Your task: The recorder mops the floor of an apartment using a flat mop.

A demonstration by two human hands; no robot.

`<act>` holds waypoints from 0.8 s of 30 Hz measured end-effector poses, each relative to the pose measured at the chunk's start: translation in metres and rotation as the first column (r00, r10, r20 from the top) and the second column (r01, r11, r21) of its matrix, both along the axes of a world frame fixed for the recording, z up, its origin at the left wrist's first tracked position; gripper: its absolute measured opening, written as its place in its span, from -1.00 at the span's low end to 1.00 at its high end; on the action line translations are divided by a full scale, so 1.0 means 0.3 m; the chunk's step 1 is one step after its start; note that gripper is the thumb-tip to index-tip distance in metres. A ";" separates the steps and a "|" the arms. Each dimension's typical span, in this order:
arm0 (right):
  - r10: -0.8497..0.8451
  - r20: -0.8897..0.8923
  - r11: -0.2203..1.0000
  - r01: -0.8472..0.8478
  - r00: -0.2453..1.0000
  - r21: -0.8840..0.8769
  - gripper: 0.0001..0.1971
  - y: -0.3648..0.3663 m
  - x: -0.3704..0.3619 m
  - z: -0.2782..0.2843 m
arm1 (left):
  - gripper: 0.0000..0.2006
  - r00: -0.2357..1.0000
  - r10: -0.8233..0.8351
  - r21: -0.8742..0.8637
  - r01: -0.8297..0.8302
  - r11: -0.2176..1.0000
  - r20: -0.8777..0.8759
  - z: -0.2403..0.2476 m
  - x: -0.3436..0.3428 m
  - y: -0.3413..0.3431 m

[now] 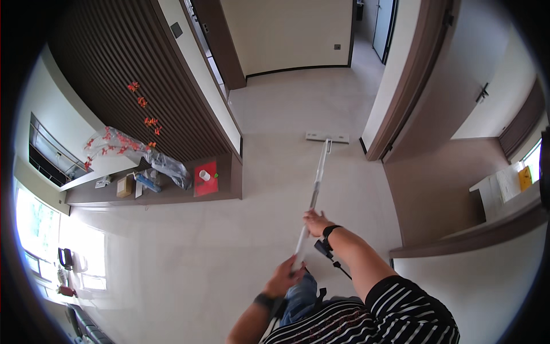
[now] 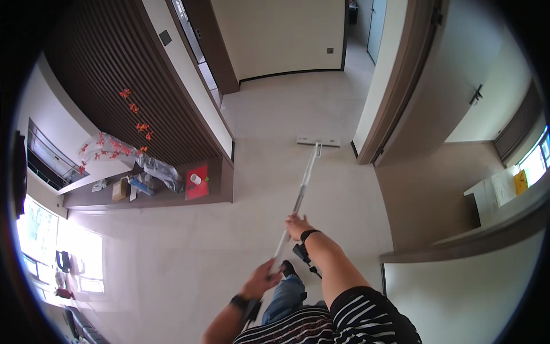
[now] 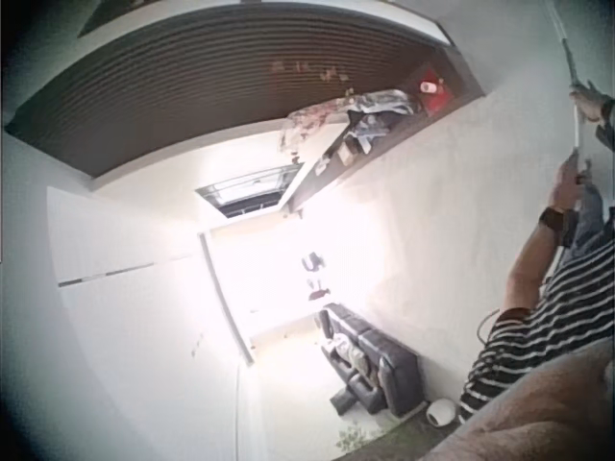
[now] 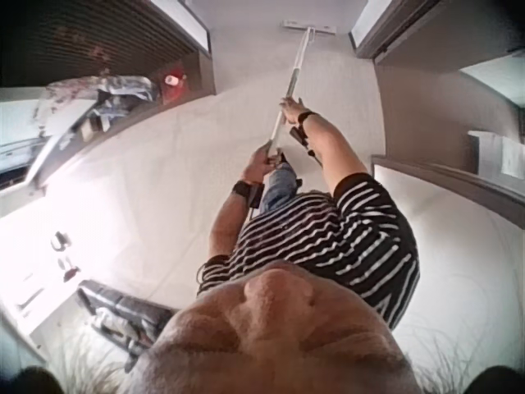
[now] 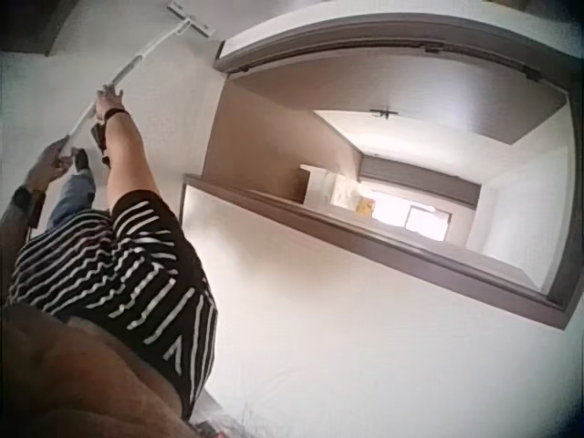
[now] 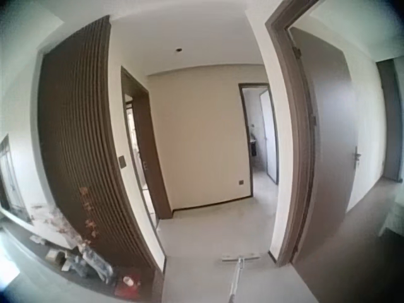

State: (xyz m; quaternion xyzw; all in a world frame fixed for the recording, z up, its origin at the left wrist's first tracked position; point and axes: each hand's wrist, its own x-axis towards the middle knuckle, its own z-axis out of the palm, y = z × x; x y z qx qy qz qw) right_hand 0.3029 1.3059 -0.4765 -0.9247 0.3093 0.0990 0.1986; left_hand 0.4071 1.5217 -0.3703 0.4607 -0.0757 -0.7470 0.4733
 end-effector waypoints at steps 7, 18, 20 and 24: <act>0.240 -0.250 0.971 -0.224 0.938 0.088 -0.61 -0.385 0.101 0.008 | -0.59 0.924 -0.175 -0.106 0.223 0.969 0.340 -0.074 0.177 -0.311; 0.650 0.438 0.384 -0.766 0.621 0.515 -0.82 -0.617 0.510 0.054 | -0.65 0.982 0.035 0.659 -0.150 0.737 0.184 0.506 0.465 -0.518; 0.557 0.431 0.540 -0.704 0.710 0.461 -0.85 -0.855 0.453 0.012 | -0.65 0.984 0.007 0.628 -0.120 0.769 0.180 0.551 0.469 -0.721; 0.390 0.249 0.881 -0.438 0.886 0.177 -0.84 -1.420 0.327 -0.091 | -0.63 0.973 -0.164 0.401 0.088 0.912 0.159 0.546 0.474 -1.236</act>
